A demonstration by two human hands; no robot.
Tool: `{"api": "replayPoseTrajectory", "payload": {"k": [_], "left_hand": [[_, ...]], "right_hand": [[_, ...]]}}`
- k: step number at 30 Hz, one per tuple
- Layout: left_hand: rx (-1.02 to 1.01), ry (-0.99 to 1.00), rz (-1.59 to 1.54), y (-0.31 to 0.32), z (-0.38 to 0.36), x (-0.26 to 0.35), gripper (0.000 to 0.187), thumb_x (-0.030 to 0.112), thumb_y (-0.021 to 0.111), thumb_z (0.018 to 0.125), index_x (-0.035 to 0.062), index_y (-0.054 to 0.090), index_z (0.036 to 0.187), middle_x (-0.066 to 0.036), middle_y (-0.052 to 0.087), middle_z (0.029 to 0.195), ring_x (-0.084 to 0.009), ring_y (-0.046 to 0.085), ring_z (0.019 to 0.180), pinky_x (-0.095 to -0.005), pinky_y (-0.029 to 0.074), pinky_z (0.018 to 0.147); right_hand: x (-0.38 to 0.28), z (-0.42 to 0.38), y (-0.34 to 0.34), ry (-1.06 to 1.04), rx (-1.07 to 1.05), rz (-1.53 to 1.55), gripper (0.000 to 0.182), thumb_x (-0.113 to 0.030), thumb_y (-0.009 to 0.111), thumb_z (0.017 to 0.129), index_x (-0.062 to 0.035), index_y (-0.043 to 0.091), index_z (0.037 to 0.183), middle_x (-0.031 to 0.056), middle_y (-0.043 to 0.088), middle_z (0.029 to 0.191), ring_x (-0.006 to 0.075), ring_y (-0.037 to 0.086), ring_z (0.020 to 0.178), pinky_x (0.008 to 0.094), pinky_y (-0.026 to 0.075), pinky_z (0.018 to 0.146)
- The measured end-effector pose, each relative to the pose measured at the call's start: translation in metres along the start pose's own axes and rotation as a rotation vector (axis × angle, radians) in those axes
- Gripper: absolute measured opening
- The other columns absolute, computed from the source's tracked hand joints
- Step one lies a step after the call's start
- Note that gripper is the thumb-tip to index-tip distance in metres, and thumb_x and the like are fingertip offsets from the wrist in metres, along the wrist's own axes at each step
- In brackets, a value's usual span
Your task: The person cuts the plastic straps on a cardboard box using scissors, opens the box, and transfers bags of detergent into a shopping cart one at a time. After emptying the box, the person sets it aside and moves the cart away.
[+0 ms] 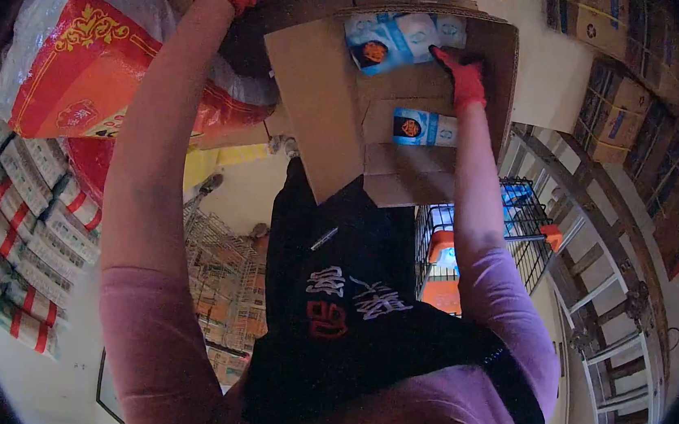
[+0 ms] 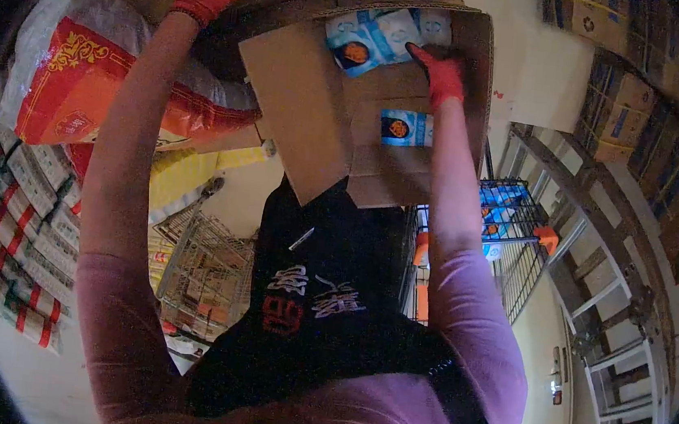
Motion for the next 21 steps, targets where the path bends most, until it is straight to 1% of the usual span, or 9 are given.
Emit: {"api": "replayPoseTrajectory", "payload": {"k": [2, 4, 6, 8, 11, 12, 14, 17, 21], "left_hand": [[0.113, 0.148, -0.041, -0.006, 0.001, 0.006, 0.115, 0.054, 0.08, 0.047, 0.0141, 0.025, 0.14, -0.017, 0.019, 0.145, -0.0392, 0.016, 0.133, -0.0524, 0.013, 0.109], [0.17, 0.229, -0.042, -0.011, 0.003, 0.007, 0.115, 0.054, 0.08, 0.046, 0.0139, 0.027, 0.14, -0.017, 0.02, 0.145, -0.0397, 0.016, 0.132, -0.0528, 0.015, 0.108], [0.158, 0.24, -0.006, -0.01, 0.002, 0.007, 0.114, 0.054, 0.08, 0.046, 0.0137, 0.028, 0.139, -0.018, 0.021, 0.144, -0.0404, 0.017, 0.132, -0.0533, 0.017, 0.108], [0.171, 0.224, -0.048, -0.007, 0.002, 0.004, 0.114, 0.053, 0.081, 0.046, 0.0124, 0.028, 0.139, -0.019, 0.021, 0.144, -0.0414, 0.017, 0.132, -0.0534, 0.018, 0.107], [0.125, 0.145, 0.001, 0.006, -0.001, -0.004, 0.115, 0.052, 0.082, 0.046, 0.01, 0.028, 0.139, -0.02, 0.02, 0.144, -0.0424, 0.017, 0.131, -0.0535, 0.02, 0.106], [0.109, 0.111, 0.039, 0.009, 0.001, -0.007, 0.115, 0.052, 0.082, 0.046, 0.0091, 0.028, 0.138, -0.02, 0.02, 0.144, -0.0427, 0.017, 0.131, -0.0535, 0.02, 0.106], [0.091, 0.116, -0.023, 0.003, -0.002, -0.003, 0.116, 0.053, 0.082, 0.046, 0.0078, 0.028, 0.138, -0.02, 0.019, 0.144, -0.0429, 0.016, 0.131, -0.054, 0.021, 0.105], [0.113, 0.143, -0.056, 0.001, -0.002, -0.003, 0.117, 0.055, 0.082, 0.045, 0.0081, 0.028, 0.138, -0.02, 0.018, 0.144, -0.0428, 0.016, 0.132, -0.055, 0.022, 0.104], [0.163, 0.216, -0.032, -0.008, 0.001, 0.004, 0.118, 0.057, 0.081, 0.044, 0.0105, 0.028, 0.139, -0.02, 0.018, 0.144, -0.0429, 0.015, 0.132, -0.0562, 0.022, 0.104]], "right_hand": [[0.06, 0.029, 0.037, 0.13, -0.316, 0.387, 0.068, -0.034, 0.068, 0.077, 0.0048, 0.044, 0.127, 0.015, 0.049, 0.127, 0.0216, 0.051, 0.11, 0.0364, 0.042, 0.093], [0.072, 0.033, 0.059, 0.16, -0.271, 0.363, 0.056, -0.026, 0.066, 0.081, 0.0015, 0.048, 0.125, 0.0115, 0.053, 0.122, 0.0216, 0.053, 0.107, 0.0364, 0.043, 0.091], [0.085, 0.042, 0.09, 0.198, -0.262, 0.652, 0.046, -0.022, 0.065, 0.082, -0.0015, 0.052, 0.122, 0.0089, 0.057, 0.116, 0.0216, 0.055, 0.103, 0.0361, 0.045, 0.089], [0.103, 0.084, 0.13, 0.229, -0.273, 1.263, 0.04, -0.02, 0.066, 0.081, -0.0045, 0.056, 0.117, 0.0072, 0.06, 0.11, 0.0214, 0.058, 0.098, 0.0353, 0.046, 0.087], [0.129, 0.116, 0.147, 0.294, -0.182, 1.365, 0.036, -0.023, 0.068, 0.08, -0.0054, 0.06, 0.111, 0.0072, 0.062, 0.105, 0.0223, 0.059, 0.096, 0.0365, 0.047, 0.086], [0.122, 0.114, 0.146, 0.28, -0.153, 1.348, 0.034, -0.022, 0.067, 0.081, -0.0049, 0.06, 0.11, 0.0072, 0.062, 0.105, 0.0227, 0.059, 0.096, 0.0363, 0.047, 0.087], [0.097, 0.1, 0.142, 0.254, -0.101, 1.311, 0.032, -0.019, 0.065, 0.082, -0.0039, 0.06, 0.11, 0.0074, 0.062, 0.106, 0.0235, 0.059, 0.097, 0.0359, 0.046, 0.088], [0.08, 0.11, 0.147, 0.217, -0.091, 1.295, 0.031, -0.022, 0.059, 0.085, -0.0051, 0.059, 0.111, 0.0073, 0.062, 0.107, 0.024, 0.058, 0.097, 0.0368, 0.046, 0.089], [0.086, 0.121, 0.143, 0.152, -0.027, 1.252, 0.031, -0.026, 0.052, 0.089, -0.0068, 0.058, 0.112, 0.0072, 0.061, 0.108, 0.0246, 0.057, 0.098, 0.038, 0.045, 0.09]]}}
Point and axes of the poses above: each hand's wrist, its own z-axis towards the middle knuckle, its own y-axis out of the palm, x = y × z, the point moved 5 cm from there along z, towards the middle knuckle
